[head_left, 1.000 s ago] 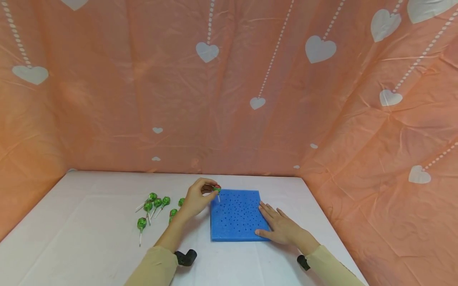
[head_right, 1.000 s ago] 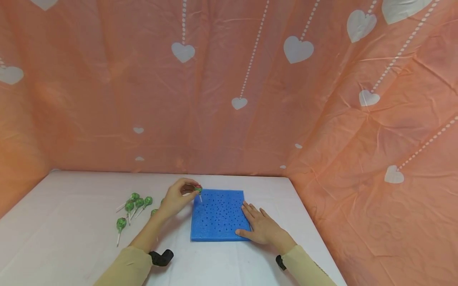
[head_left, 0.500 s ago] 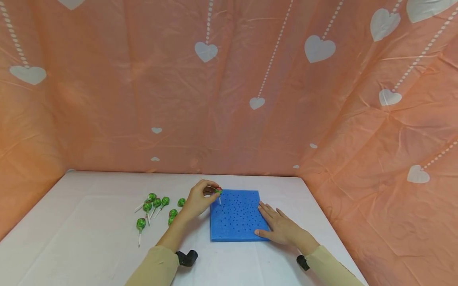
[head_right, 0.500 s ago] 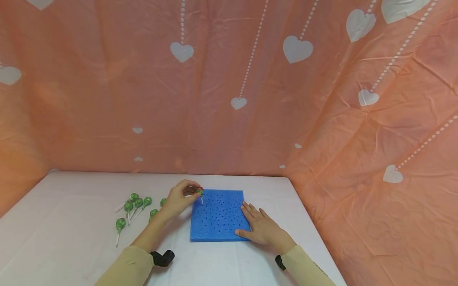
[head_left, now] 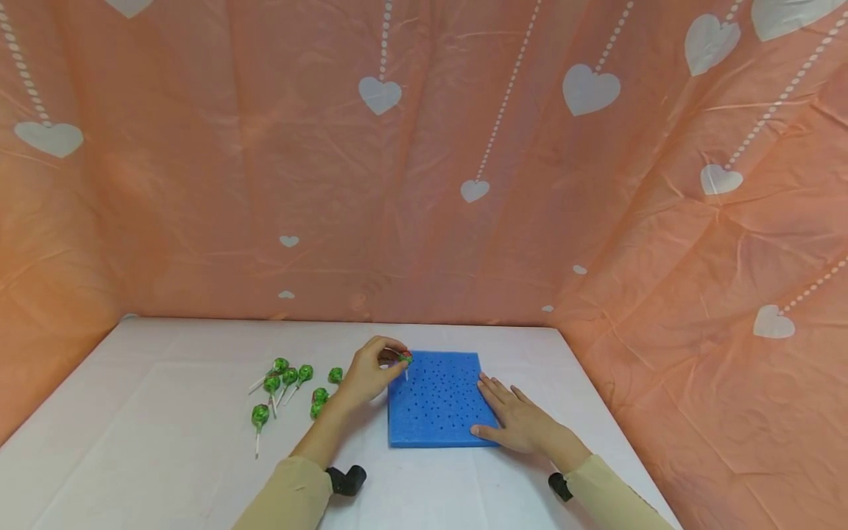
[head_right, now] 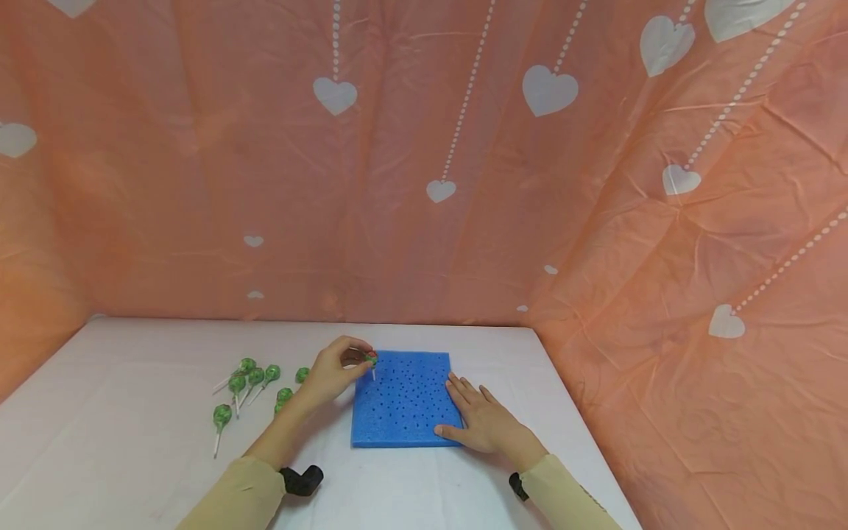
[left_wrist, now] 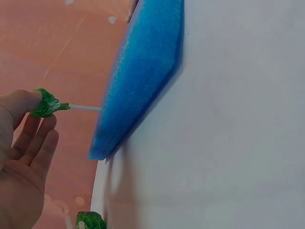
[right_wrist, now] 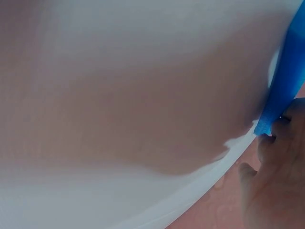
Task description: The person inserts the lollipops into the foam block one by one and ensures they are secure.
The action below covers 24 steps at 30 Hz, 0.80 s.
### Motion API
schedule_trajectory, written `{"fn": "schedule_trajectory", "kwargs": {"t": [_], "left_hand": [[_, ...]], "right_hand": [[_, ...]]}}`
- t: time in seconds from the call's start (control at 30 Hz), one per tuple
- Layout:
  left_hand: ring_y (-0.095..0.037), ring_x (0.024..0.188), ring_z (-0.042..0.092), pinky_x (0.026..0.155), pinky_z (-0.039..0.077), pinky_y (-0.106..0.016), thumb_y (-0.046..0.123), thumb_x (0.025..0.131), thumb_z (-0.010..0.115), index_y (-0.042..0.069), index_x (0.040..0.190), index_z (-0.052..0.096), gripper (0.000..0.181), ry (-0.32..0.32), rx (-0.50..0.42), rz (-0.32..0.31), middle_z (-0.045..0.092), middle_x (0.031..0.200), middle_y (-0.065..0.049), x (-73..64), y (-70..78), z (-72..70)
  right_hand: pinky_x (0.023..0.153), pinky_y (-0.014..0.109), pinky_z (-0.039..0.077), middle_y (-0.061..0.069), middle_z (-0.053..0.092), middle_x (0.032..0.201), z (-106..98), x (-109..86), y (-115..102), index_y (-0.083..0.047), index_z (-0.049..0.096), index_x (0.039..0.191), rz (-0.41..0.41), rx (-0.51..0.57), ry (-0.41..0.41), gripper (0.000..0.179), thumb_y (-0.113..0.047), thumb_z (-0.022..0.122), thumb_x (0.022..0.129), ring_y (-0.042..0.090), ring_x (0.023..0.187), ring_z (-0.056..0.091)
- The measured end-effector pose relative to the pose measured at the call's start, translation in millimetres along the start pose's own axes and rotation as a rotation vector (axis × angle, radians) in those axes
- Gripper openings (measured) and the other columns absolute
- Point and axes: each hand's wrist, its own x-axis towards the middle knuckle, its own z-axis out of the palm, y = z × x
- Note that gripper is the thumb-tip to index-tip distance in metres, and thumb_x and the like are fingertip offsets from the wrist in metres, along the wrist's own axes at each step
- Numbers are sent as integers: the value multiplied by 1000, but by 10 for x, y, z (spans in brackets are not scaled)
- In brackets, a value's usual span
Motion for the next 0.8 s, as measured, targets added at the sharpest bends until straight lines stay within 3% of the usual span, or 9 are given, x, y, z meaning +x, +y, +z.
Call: {"fn": "schedule_trajectory", "kwargs": {"t": [0.8], "left_hand": [[-19, 105, 66, 98, 57, -40, 8, 91, 73, 12, 110, 67, 20, -106, 118, -69, 63, 112, -4, -4, -24, 55]], "right_hand": [[127, 58, 18, 6, 11, 172, -10, -6, -14, -10, 18, 162, -1, -1, -1, 93, -70, 43, 97, 32, 158, 18]]}}
